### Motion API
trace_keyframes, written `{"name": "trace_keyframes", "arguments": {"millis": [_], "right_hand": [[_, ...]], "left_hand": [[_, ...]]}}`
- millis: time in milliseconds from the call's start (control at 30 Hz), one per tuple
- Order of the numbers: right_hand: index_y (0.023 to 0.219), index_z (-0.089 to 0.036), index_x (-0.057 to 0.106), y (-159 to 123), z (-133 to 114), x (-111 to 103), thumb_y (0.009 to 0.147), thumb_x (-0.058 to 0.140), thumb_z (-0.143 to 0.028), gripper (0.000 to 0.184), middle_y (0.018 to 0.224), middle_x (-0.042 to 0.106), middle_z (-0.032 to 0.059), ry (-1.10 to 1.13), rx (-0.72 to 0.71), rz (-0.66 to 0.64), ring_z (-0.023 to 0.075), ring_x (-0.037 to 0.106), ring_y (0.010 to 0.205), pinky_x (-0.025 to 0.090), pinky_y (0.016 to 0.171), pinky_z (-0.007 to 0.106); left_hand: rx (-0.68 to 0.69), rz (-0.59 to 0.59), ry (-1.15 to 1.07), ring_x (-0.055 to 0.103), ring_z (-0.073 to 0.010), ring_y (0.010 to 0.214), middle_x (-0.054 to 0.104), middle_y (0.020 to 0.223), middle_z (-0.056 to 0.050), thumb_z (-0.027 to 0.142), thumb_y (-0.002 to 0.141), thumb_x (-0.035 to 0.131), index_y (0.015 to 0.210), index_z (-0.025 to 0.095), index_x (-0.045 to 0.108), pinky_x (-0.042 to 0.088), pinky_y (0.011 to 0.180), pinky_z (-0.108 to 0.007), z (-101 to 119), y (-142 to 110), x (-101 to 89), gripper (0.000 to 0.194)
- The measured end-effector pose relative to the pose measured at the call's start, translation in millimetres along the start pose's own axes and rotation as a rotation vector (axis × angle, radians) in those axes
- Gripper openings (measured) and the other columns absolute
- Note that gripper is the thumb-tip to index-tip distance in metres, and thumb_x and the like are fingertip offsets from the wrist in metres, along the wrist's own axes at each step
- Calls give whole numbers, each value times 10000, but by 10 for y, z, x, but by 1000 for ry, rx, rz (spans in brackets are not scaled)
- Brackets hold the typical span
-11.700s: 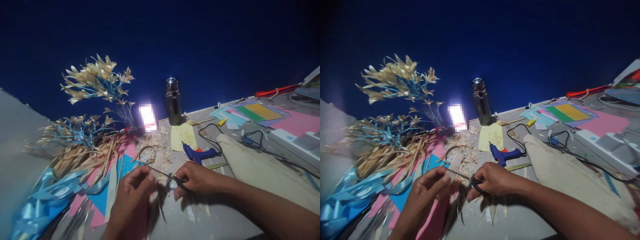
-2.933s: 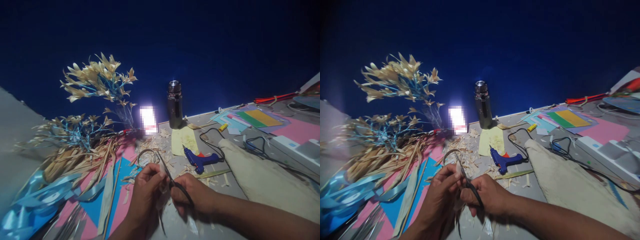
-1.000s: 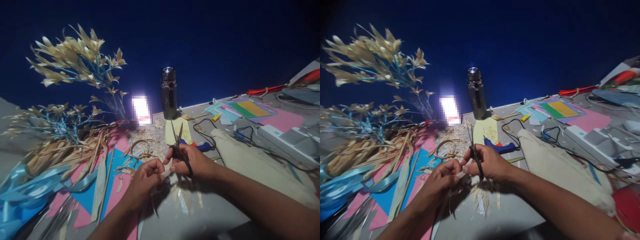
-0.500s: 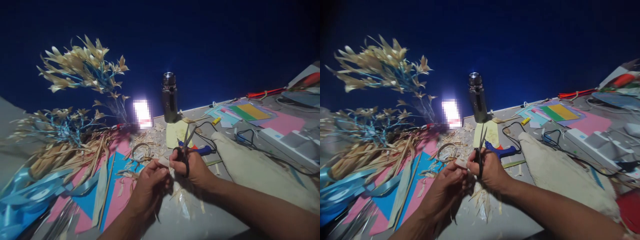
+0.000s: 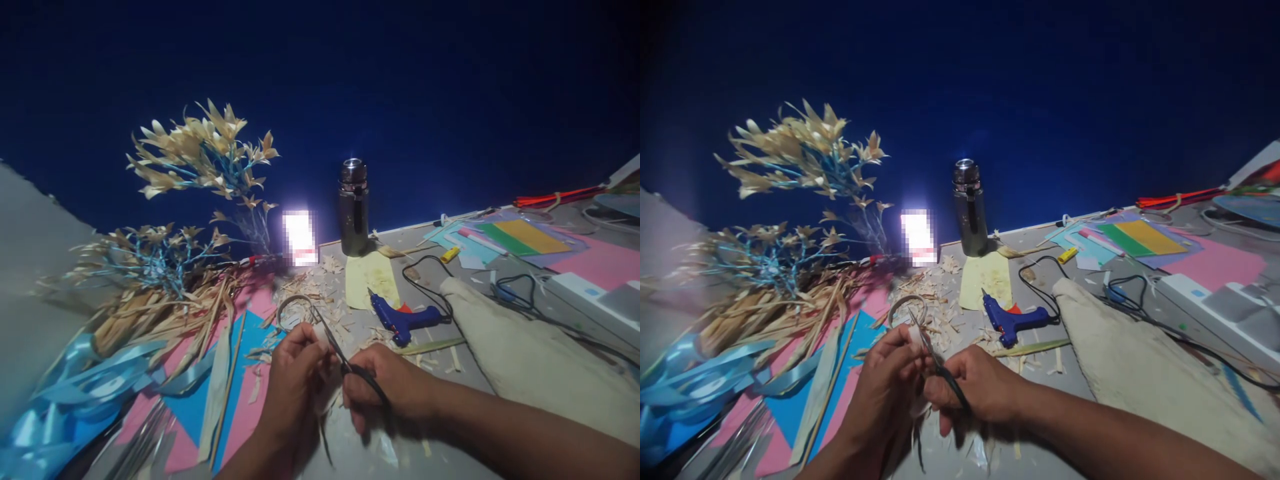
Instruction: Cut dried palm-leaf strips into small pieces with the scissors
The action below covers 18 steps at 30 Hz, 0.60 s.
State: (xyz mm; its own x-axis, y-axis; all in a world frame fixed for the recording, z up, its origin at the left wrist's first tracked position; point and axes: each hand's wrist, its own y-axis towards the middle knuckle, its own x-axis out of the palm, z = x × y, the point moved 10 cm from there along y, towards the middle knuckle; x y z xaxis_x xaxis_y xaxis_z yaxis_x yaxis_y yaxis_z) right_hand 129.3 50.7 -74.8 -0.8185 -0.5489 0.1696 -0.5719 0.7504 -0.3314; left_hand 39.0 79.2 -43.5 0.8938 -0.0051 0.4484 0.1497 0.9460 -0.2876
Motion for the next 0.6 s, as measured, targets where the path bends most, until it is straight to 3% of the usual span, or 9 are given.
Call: {"name": "trace_keyframes", "arguments": {"millis": [200, 367, 600], "right_hand": [[602, -139, 596, -2, 32, -5, 803, 664, -398, 334, 546, 626, -6, -40, 24, 2, 46, 408, 377, 250, 363, 168], [552, -147, 585, -25, -17, -4, 753, 670, -335, 289, 509, 601, -17, -40, 48, 11, 54, 443, 381, 290, 368, 162], [550, -160, 554, -33, 14, 10, 759, 684, -388, 335, 514, 599, -17, -15, 59, 8, 53, 444, 380, 293, 357, 156]], "left_hand": [[5, 15, 23, 517, -102, 462, 601, 555, 24, 229, 743, 726, 705, 192, 521, 376, 469, -200, -3, 1, -31, 211], [-2, 9, 3, 502, -101, 460, 583, 543, 29, 213, 733, 715, 688, 190, 520, 375, 474, -203, 5, -16, -24, 201], [14, 23, 9, 520, -106, 493, 590, 560, 27, 166, 686, 701, 683, 187, 538, 415, 501, -206, 39, -19, -36, 164]]}}
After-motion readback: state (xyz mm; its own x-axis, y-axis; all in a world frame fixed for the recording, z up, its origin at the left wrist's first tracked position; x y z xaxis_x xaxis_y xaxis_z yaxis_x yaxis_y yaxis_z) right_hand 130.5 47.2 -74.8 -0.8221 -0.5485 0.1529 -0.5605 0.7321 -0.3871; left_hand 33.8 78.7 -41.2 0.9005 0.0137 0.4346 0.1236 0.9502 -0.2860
